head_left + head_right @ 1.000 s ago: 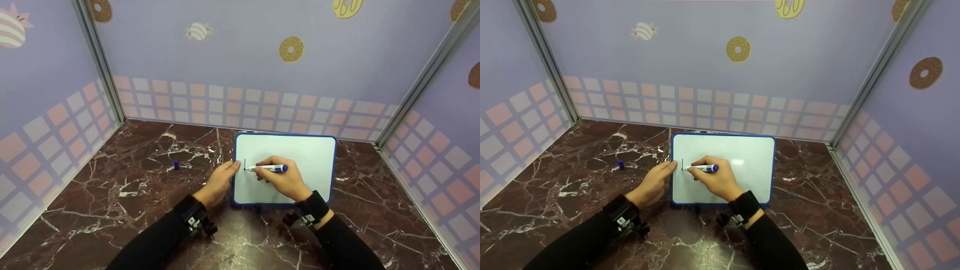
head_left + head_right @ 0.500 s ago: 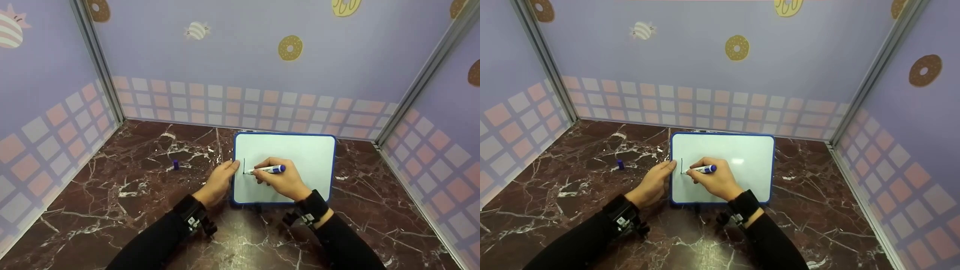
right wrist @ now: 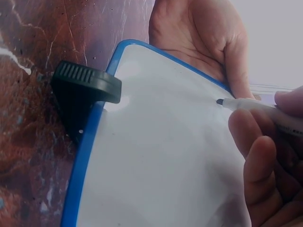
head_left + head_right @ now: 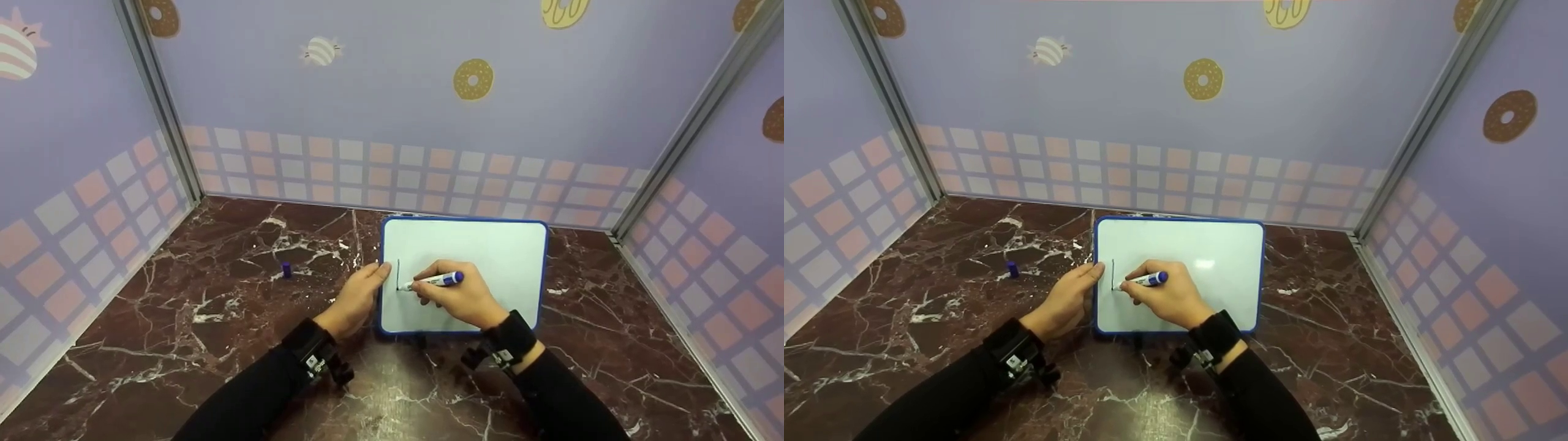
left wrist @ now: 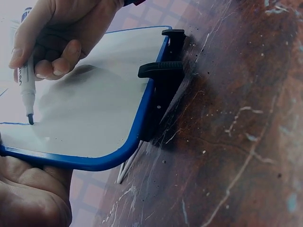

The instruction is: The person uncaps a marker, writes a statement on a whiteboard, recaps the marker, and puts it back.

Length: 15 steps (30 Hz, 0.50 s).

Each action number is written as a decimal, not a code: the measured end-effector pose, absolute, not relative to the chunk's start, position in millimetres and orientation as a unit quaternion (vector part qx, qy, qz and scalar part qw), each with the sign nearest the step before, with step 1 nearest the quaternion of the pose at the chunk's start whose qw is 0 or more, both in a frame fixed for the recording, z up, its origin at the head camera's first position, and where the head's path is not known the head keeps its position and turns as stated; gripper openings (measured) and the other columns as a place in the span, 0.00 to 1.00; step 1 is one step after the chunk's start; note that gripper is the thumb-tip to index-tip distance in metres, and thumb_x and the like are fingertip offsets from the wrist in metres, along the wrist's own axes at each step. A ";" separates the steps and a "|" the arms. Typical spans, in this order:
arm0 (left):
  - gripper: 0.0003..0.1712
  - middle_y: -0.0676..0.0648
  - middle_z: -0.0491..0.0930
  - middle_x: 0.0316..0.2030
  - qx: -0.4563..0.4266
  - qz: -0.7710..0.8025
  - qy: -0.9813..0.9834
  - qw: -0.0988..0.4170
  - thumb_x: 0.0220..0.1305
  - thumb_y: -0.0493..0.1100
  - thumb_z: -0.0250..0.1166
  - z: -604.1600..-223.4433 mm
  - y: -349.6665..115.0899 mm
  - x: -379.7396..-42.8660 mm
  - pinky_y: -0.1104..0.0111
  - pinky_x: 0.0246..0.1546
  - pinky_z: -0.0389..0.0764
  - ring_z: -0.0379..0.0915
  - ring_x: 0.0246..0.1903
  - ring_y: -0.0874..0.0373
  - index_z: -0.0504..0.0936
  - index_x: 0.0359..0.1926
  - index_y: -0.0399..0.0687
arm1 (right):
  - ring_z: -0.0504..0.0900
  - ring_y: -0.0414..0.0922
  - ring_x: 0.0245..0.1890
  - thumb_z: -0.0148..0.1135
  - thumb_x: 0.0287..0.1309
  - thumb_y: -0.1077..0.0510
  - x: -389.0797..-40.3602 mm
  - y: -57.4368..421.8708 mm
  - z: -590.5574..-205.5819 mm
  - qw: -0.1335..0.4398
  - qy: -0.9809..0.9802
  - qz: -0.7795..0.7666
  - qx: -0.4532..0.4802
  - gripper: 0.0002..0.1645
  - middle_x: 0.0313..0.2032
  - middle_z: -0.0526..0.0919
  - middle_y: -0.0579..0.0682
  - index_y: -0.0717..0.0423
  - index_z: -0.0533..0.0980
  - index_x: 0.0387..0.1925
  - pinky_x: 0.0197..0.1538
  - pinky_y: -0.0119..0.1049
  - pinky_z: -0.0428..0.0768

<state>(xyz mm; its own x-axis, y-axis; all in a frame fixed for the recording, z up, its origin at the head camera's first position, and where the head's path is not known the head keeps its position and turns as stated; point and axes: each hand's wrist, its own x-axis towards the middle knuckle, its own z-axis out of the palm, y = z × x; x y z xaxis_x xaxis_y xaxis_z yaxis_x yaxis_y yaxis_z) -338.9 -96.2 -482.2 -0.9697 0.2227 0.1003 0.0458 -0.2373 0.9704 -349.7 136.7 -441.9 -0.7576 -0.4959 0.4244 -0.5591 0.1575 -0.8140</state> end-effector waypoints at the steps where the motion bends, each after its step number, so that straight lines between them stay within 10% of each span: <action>1: 0.24 0.42 0.89 0.46 0.109 0.779 0.615 0.057 0.91 0.49 0.51 -482.0 -96.2 -339.0 0.58 0.47 0.91 0.88 0.44 0.51 0.76 0.62 0.28 | 0.89 0.59 0.26 0.75 0.73 0.62 -349.8 136.9 -441.9 0.028 -0.759 0.549 0.349 0.03 0.29 0.92 0.52 0.59 0.90 0.42 0.26 0.29 0.82; 15: 0.25 0.41 0.89 0.46 0.118 0.777 0.615 0.064 0.92 0.50 0.50 -480.9 -97.5 -337.2 0.58 0.47 0.91 0.88 0.45 0.51 0.75 0.61 0.29 | 0.90 0.60 0.27 0.76 0.73 0.61 -349.2 137.7 -440.6 0.018 -0.767 0.528 0.364 0.04 0.29 0.92 0.52 0.58 0.91 0.42 0.26 0.29 0.81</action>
<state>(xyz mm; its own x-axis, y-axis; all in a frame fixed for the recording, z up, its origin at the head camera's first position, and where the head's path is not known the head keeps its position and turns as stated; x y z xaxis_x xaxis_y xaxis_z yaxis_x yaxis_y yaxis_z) -337.2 -97.5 -480.9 -0.9640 0.2449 0.1037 0.0448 -0.2349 0.9710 -349.2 137.7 -440.6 -0.7347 -0.5390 0.4120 -0.5773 0.1778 -0.7969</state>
